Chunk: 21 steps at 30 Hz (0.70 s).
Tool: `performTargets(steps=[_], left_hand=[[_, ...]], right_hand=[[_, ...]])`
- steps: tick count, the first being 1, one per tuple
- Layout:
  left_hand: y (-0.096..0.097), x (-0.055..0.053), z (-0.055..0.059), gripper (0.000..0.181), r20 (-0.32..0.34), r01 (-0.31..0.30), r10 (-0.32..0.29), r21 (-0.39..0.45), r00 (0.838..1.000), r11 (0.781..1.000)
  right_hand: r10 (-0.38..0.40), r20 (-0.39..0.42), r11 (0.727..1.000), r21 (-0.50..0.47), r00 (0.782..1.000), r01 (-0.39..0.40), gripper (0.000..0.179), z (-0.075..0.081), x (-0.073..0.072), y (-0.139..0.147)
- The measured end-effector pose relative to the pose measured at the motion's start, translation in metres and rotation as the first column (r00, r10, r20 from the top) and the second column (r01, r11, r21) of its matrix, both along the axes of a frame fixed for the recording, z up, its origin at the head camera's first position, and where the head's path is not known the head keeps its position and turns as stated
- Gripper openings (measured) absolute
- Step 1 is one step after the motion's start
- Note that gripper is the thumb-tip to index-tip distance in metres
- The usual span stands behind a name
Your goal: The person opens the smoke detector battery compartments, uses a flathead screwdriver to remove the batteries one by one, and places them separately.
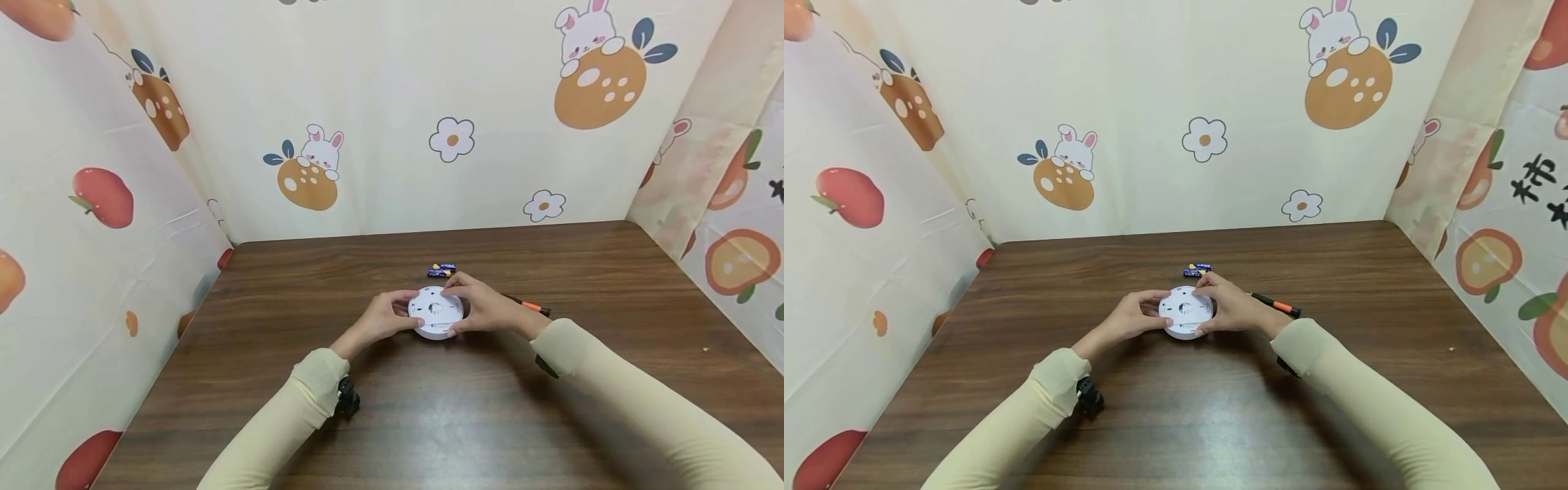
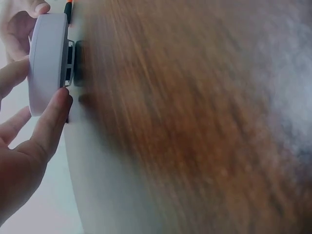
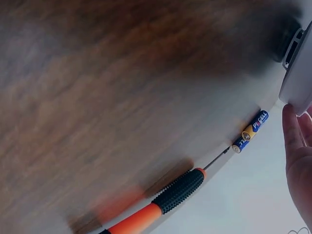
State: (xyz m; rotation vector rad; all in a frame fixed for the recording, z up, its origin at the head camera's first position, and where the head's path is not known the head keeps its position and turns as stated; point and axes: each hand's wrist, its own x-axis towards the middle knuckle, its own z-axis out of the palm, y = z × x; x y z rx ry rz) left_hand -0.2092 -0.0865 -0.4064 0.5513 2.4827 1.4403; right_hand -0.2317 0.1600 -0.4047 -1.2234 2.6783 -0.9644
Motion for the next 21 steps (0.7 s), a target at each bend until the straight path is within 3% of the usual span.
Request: performTargets(steps=[11,16,21], left_hand=[[-0.0005,-0.0024,-0.006,0.053,0.014,-0.01,0.009,0.043,1.0,0.999],[0.0006,-0.0036,-0.0061,0.049,0.077,-0.028,0.018,0.13,0.997,0.991],[0.0029,-0.0035,-0.0025,0.047,0.127,-0.054,0.033,0.166,0.991,0.985]], right_hand=[[-0.004,-0.028,1.0,-0.014,1.0,0.003,0.067,-0.0013,0.0028,-0.0009],[0.012,-0.062,1.0,-0.026,0.998,-0.014,0.064,-0.001,0.0035,-0.0019],[0.002,-0.058,1.0,-0.025,0.998,-0.003,0.065,-0.0001,0.0053,-0.0021]])
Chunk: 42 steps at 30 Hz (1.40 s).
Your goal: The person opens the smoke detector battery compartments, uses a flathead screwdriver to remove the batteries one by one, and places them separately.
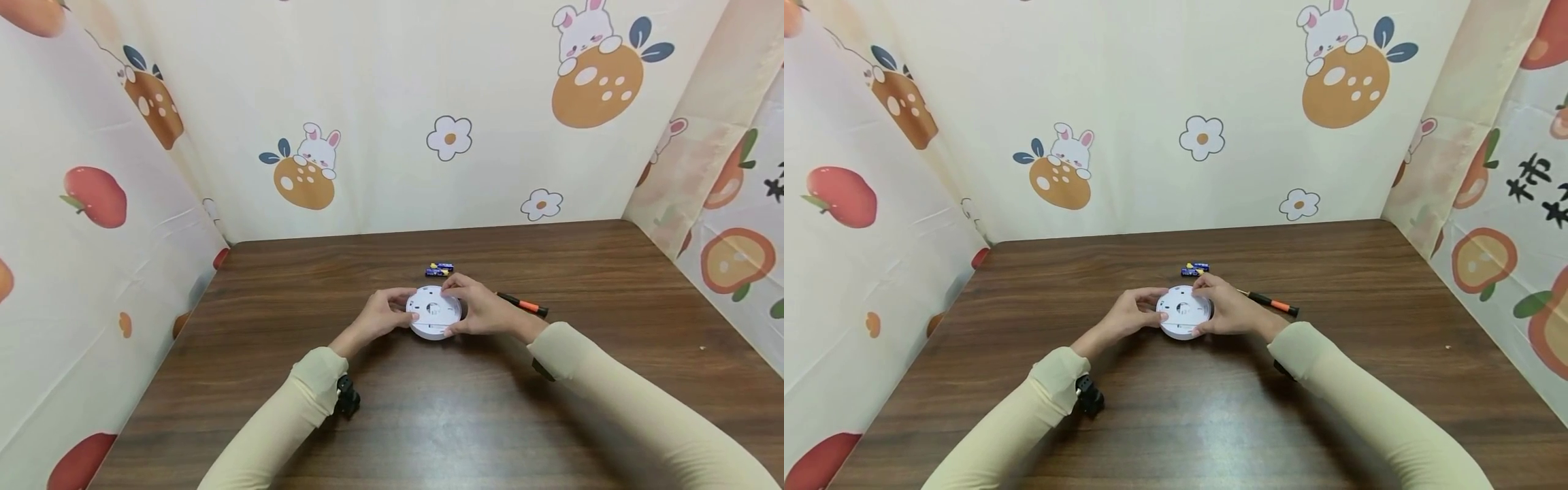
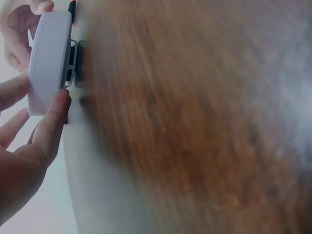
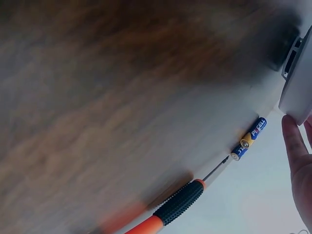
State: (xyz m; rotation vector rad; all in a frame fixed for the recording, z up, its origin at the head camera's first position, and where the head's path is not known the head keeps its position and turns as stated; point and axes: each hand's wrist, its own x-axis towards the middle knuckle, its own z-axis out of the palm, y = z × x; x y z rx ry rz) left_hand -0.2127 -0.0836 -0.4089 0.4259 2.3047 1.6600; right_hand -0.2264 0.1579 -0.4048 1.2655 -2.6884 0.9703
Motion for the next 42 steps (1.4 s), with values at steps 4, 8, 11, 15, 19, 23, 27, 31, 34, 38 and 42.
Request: performTargets(steps=[4,8,11,15,19,23,27,31,34,38,42], left_hand=[[0.001,0.001,0.0,0.047,0.027,-0.017,0.017,0.012,0.999,1.0],[0.003,0.003,0.0,0.05,0.08,-0.034,0.031,0.027,0.996,0.999],[0.006,0.003,0.0,0.054,0.149,-0.038,0.031,0.045,0.988,0.998],[0.008,0.003,0.0,0.055,0.227,-0.045,0.032,0.052,0.973,0.998],[0.01,0.002,0.001,0.055,0.247,-0.063,0.05,0.044,0.968,0.997],[0.011,0.002,0.002,0.053,0.245,-0.081,0.065,0.055,0.967,0.995],[0.011,0.004,0.001,0.053,0.238,-0.099,0.08,0.07,0.968,0.993],[0.009,0.005,0.0,0.051,0.207,-0.112,0.092,0.084,0.974,0.99],[0.008,0.006,0.0,0.049,0.152,-0.11,0.097,0.084,0.984,0.99],[0.008,0.008,0.002,0.048,0.066,-0.12,0.116,0.073,0.991,0.99],[0.008,0.011,0.003,0.046,0.036,-0.147,0.144,0.095,0.989,0.985]], right_hand=[[-0.023,0.002,1.0,-0.003,1.0,0.023,0.066,-0.001,0.001,0.0],[-0.051,0.024,0.999,0.005,0.998,0.051,0.069,-0.002,0.001,0.003],[-0.066,0.106,0.998,-0.01,0.992,0.068,0.066,-0.003,0.001,0.007],[-0.088,0.315,0.989,-0.083,0.945,0.12,0.051,-0.005,0.001,0.012],[-0.112,0.52,0.975,-0.106,0.847,0.194,0.052,-0.004,0.0,0.013],[-0.143,0.675,0.958,-0.09,0.724,0.274,0.062,0.0,0.0,0.011],[-0.155,0.724,0.943,-0.094,0.673,0.319,0.063,0.0,0.001,0.008],[-0.178,0.664,0.94,-0.103,0.726,0.324,0.06,0.0,0.004,0.006],[-0.201,0.606,0.937,-0.111,0.77,0.331,0.058,0.001,0.005,0.005],[-0.204,0.559,0.927,-0.153,0.803,0.342,0.056,0.001,0.008,0.004],[-0.189,0.526,0.916,-0.211,0.829,0.343,0.053,0.001,0.009,0.003]])
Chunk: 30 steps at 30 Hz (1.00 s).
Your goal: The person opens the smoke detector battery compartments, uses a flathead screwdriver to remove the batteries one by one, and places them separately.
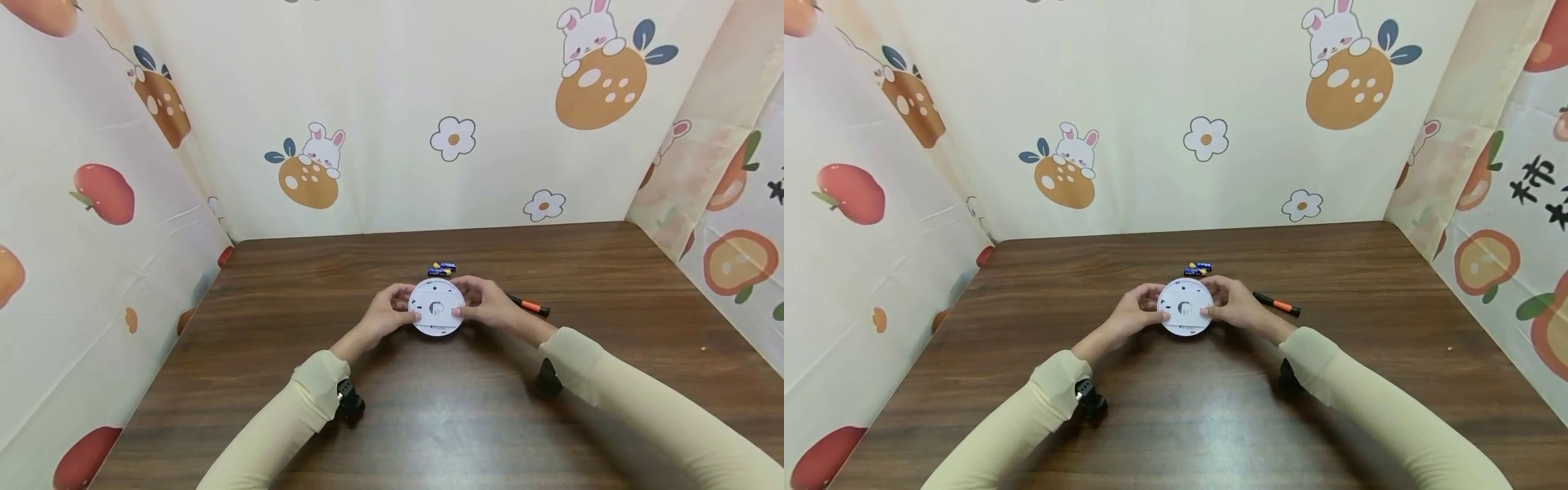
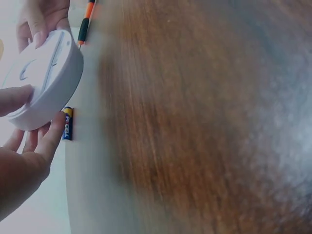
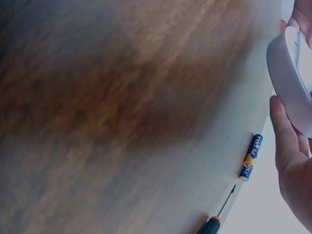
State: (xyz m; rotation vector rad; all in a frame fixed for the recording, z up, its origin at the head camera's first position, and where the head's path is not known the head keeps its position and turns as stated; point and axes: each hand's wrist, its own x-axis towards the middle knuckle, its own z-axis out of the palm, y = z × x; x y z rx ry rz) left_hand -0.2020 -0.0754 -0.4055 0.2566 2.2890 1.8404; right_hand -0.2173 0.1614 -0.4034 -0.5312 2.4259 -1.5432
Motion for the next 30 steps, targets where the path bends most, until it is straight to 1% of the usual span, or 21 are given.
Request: performTargets(steps=[2,4,6,8,10,13,15,18,21,24,26,28,29,30], left_hand=[[0.001,0.001,0.001,0.044,0.031,-0.006,0.005,0.028,1.0,1.0],[0.001,0.001,0.002,0.043,0.091,0.001,-0.007,0.064,0.996,0.998],[0.001,0.002,0.003,0.045,0.168,0.016,-0.034,0.107,0.985,0.994],[0.001,0.002,0.005,0.049,0.241,0.031,-0.063,0.134,0.968,0.991],[0.001,0.002,0.005,0.054,0.277,0.039,-0.085,0.169,0.957,0.985],[0.003,0.002,0.008,0.059,0.283,0.04,-0.093,0.188,0.955,0.981],[0.004,0.001,0.009,0.06,0.266,0.037,-0.089,0.195,0.96,0.98],[0.006,0.001,0.012,0.06,0.247,0.019,-0.062,0.173,0.967,0.985],[0.007,0.0,0.012,0.056,0.224,-0.007,-0.031,0.167,0.974,0.986],[0.007,0.0,0.012,0.052,0.218,-0.033,-0.006,0.178,0.976,0.983],[0.007,-0.001,0.011,0.051,0.218,-0.042,0.001,0.183,0.976,0.982],[0.007,0.0,0.011,0.05,0.219,-0.05,0.009,0.184,0.976,0.982],[0.008,0.0,0.011,0.05,0.218,-0.054,0.012,0.188,0.976,0.981],[0.008,0.0,0.011,0.049,0.216,-0.059,0.016,0.191,0.976,0.98]], right_hand=[[-0.007,-0.03,1.0,-0.019,1.0,0.007,0.053,0.0,0.001,0.0],[-0.016,-0.061,0.999,-0.039,0.998,0.014,0.052,0.001,0.002,0.0],[-0.024,-0.098,0.999,-0.046,0.995,0.02,0.052,0.0,0.002,0.0],[-0.024,-0.133,0.998,-0.055,0.991,0.017,0.052,0.001,0.003,-0.001],[-0.027,-0.163,0.998,-0.053,0.986,0.019,0.051,0.0,0.004,-0.002],[-0.029,-0.21,0.998,-0.053,0.977,0.018,0.051,0.001,0.006,-0.005],[-0.033,-0.247,0.999,-0.048,0.968,0.022,0.051,0.002,0.008,-0.007],[-0.032,-0.291,0.998,-0.053,0.956,0.017,0.052,0.003,0.011,-0.009],[-0.031,-0.31,0.998,-0.063,0.95,0.012,0.053,0.004,0.011,-0.009],[-0.019,-0.289,0.998,-0.063,0.957,0.0,0.049,0.004,0.011,-0.008],[-0.008,-0.235,0.999,-0.053,0.972,-0.005,0.043,0.005,0.01,-0.006],[0.006,-0.135,0.998,-0.055,0.991,-0.014,0.039,0.007,0.008,-0.004],[0.021,-0.069,0.997,-0.068,0.997,-0.025,0.042,0.009,0.008,-0.004],[0.033,0.015,0.995,-0.094,0.999,-0.032,0.048,0.01,0.008,-0.003]])
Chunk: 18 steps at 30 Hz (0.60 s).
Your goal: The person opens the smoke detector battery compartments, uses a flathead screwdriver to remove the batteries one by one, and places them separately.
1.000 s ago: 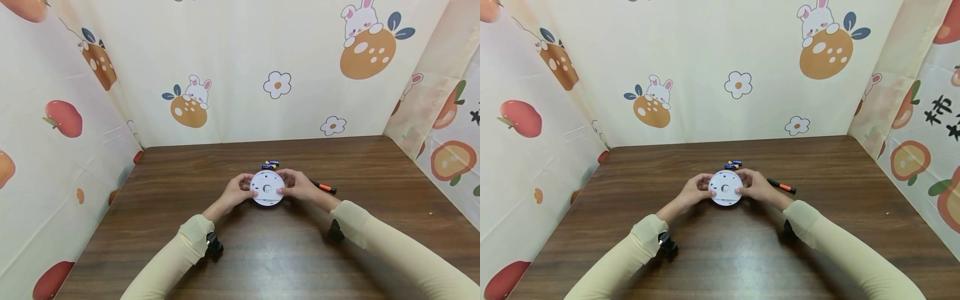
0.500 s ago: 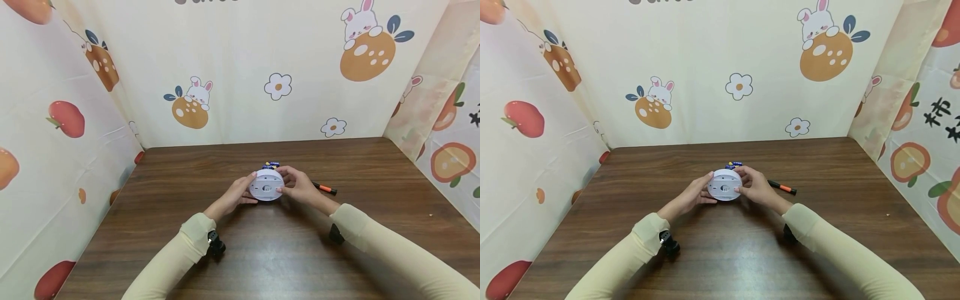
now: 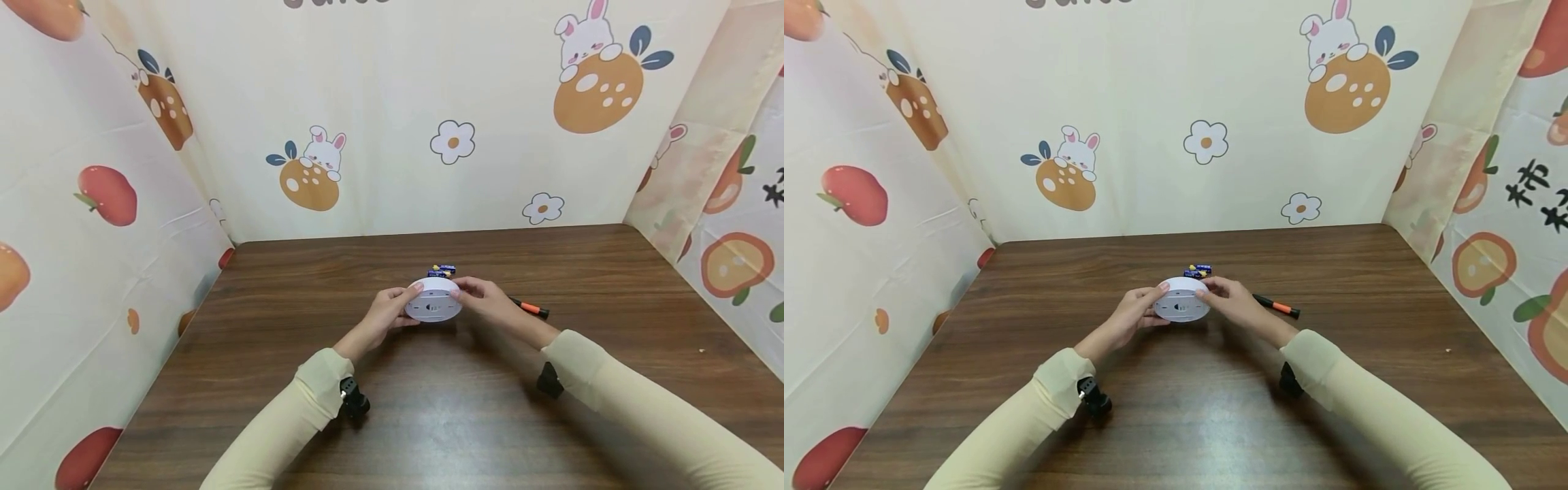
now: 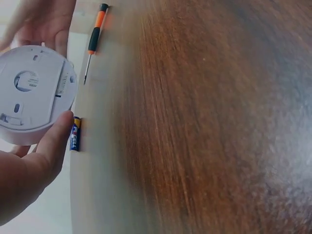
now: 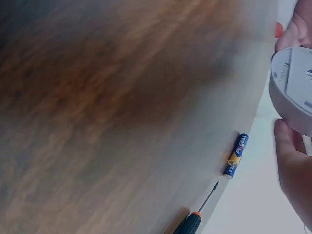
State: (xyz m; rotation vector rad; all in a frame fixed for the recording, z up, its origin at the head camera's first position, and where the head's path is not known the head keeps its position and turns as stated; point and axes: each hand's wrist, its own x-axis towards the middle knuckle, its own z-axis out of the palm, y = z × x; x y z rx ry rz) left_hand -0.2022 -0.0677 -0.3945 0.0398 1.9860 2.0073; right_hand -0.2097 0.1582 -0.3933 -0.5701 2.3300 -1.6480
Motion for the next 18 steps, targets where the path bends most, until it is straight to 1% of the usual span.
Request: performTargets(steps=[1,3,4,6,8,10,15,17,18], left_hand=[[0.0001,0.0,0.0,0.049,-0.005,-0.003,0.003,0.003,1.0,1.0],[0.0002,0.0002,0.0008,0.047,-0.011,-0.008,0.008,0.015,1.0,1.0],[0.0001,0.0002,0.0012,0.047,-0.015,-0.007,0.008,0.023,1.0,1.0],[-0.0006,0.0,0.0019,0.044,-0.027,0.004,-0.003,0.026,1.0,1.0],[-0.002,0.0,0.0026,0.042,-0.037,0.022,-0.021,0.016,0.999,1.0],[-0.0035,-0.0001,0.0031,0.039,-0.038,0.036,-0.036,0.005,0.999,0.999],[-0.0062,-0.0021,0.0029,0.04,-0.033,0.074,-0.074,-0.015,0.997,0.997],[-0.0074,-0.0035,0.002,0.042,-0.044,0.089,-0.092,-0.056,0.995,0.994],[-0.0081,-0.0042,0.0016,0.044,-0.052,0.096,-0.101,-0.08,0.994,0.992]], right_hand=[[0.007,0.087,1.0,-0.019,0.996,-0.006,0.055,0.0019,-0.0003,0.0],[0.045,0.226,0.998,-0.062,0.973,-0.032,0.067,0.0045,-0.0012,0.0003],[0.069,0.283,0.995,-0.093,0.957,-0.044,0.071,0.0059,-0.0014,0.0002],[0.094,0.36,0.99,-0.13,0.928,-0.051,0.071,0.0075,-0.0022,0.0005],[0.119,0.376,0.986,-0.151,0.919,-0.066,0.068,0.0082,-0.003,0.0015],[0.125,0.386,0.982,-0.178,0.914,-0.059,0.065,0.0086,-0.0033,0.002],[0.122,0.389,0.976,-0.216,0.913,-0.039,0.067,0.0045,-0.0048,0.0046],[0.115,0.386,0.975,-0.22,0.916,-0.03,0.068,0.0015,-0.0055,0.0065],[0.104,0.375,0.979,-0.204,0.921,-0.027,0.067,0.0003,-0.0057,0.0074]])
